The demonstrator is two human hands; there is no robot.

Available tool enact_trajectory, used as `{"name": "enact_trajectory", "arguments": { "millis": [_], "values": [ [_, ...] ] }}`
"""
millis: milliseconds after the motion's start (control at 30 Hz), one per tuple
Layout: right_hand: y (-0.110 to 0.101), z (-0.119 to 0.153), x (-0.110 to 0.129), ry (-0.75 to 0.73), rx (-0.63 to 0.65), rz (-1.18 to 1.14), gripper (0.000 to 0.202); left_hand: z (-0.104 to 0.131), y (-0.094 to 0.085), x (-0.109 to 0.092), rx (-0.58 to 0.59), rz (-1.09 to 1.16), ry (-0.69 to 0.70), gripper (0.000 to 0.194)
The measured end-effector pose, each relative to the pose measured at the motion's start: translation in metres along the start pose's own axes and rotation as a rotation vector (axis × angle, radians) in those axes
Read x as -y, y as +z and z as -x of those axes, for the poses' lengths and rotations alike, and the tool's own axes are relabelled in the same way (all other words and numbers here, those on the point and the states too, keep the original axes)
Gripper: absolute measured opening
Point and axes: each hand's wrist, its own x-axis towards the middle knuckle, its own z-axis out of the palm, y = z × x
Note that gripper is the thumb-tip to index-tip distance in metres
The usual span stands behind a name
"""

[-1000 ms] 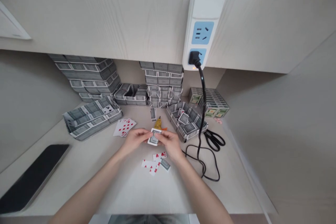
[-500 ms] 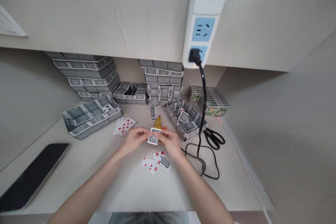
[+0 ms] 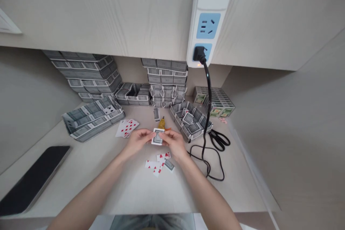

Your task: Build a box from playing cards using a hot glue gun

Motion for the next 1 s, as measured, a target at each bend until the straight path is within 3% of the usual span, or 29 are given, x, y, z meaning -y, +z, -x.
{"name": "enact_trajectory", "arguments": {
  "millis": [833, 1000],
  "values": [
    [0.000, -0.002, -0.002, -0.019, -0.044, 0.025, 0.027, -0.002, 0.006, 0.009, 0.014, 0.119, -0.046, 0.026],
    [0.003, 0.000, -0.002, 0.067, 0.091, 0.100, 0.034, -0.002, 0.004, 0.008, 0.005, 0.118, -0.027, 0.025]
  ]
}}
